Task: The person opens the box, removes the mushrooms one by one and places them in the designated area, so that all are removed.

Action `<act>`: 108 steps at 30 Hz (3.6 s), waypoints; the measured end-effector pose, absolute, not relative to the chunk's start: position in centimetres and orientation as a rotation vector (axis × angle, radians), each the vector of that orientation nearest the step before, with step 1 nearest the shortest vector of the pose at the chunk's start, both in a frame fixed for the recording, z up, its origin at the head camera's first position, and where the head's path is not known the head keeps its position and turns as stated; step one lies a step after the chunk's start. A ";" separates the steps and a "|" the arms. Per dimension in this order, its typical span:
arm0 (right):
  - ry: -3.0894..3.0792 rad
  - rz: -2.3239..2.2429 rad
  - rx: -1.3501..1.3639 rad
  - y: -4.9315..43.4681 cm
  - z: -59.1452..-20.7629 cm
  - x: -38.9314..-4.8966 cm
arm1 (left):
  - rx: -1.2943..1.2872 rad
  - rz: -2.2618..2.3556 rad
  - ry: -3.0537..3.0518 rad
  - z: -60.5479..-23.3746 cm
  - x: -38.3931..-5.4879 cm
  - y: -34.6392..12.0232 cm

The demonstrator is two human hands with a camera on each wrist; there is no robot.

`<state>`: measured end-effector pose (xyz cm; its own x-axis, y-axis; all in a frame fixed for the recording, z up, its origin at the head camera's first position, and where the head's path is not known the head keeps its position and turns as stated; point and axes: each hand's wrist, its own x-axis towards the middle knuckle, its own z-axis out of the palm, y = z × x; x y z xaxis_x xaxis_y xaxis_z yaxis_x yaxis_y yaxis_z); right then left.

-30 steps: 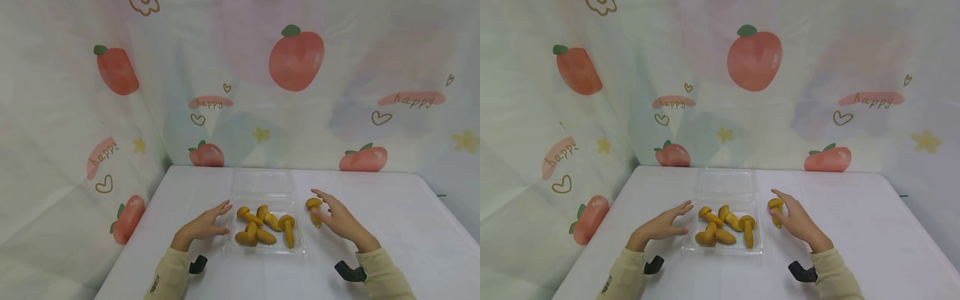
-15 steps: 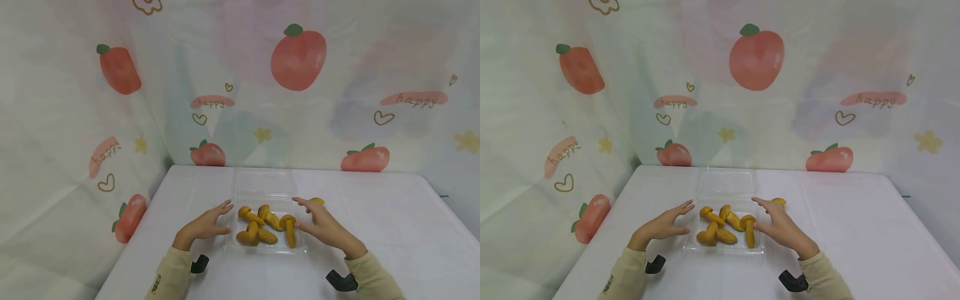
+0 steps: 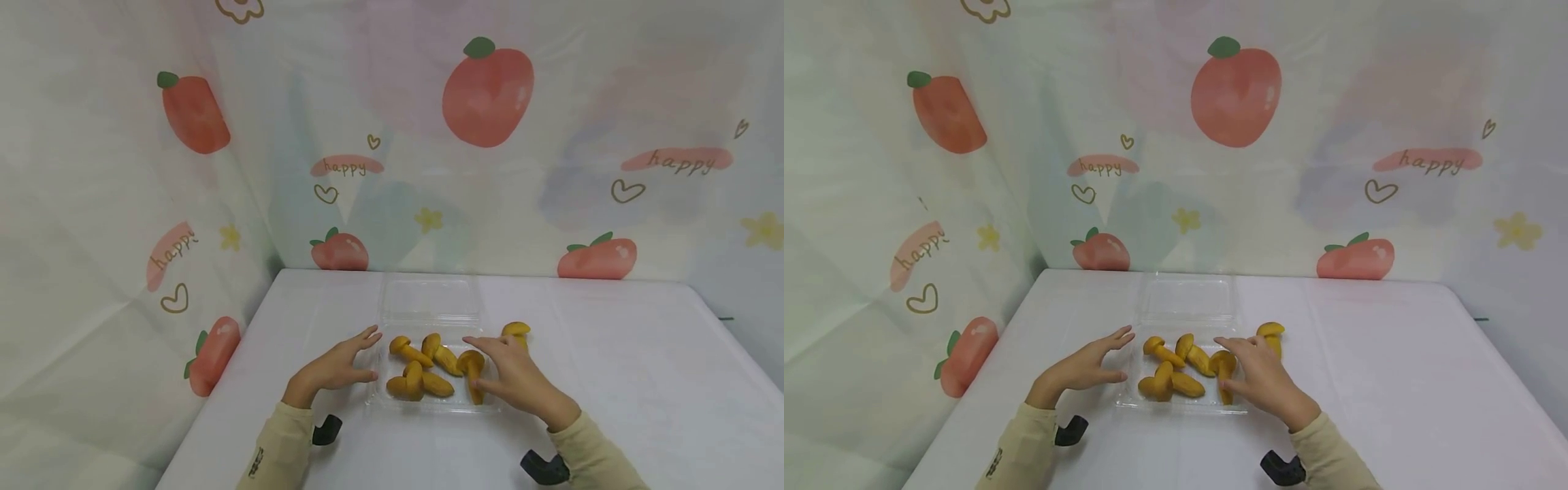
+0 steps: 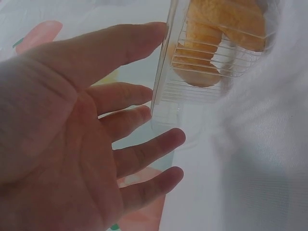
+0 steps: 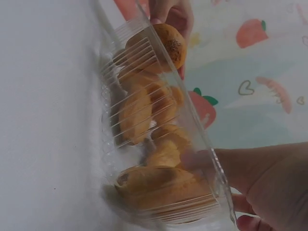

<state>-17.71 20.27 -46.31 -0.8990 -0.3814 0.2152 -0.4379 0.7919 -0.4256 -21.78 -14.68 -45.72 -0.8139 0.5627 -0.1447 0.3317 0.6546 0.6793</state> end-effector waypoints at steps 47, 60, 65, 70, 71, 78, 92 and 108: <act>-2.800 0.586 0.628 19.6 -46.5 -17.6 | 0.681 0.972 2.495 -45.8 -21.6 -14.8; -2.696 0.775 0.688 19.6 -46.5 -18.0 | 0.722 0.944 2.516 -45.5 -21.8 -14.9; -2.722 0.875 0.690 19.5 -46.3 -18.2 | 0.719 0.941 2.516 -45.5 -21.8 -14.9; -2.749 0.850 0.695 19.5 -46.3 -18.0 | 0.668 0.951 2.510 -45.6 -21.7 -14.7; -2.757 0.829 0.704 19.4 -46.3 -18.0 | 0.653 0.955 2.508 -45.5 -21.7 -14.7; -2.843 0.670 0.766 19.1 -46.2 -17.7 | 0.614 0.957 2.510 -45.4 -21.6 -14.5; -2.765 0.885 0.790 20.0 -46.0 -17.9 | 0.631 0.949 2.516 -45.5 -21.6 -14.5; -2.680 1.064 0.657 22.0 -44.4 -18.3 | 0.630 0.965 2.508 -45.4 -21.4 -14.5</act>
<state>-18.30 21.99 -44.38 -0.8850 -0.3336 0.3247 -0.4655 0.6454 -0.6056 -21.44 -14.54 -45.36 -0.8277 0.5300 -0.1845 0.2694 0.6637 0.6978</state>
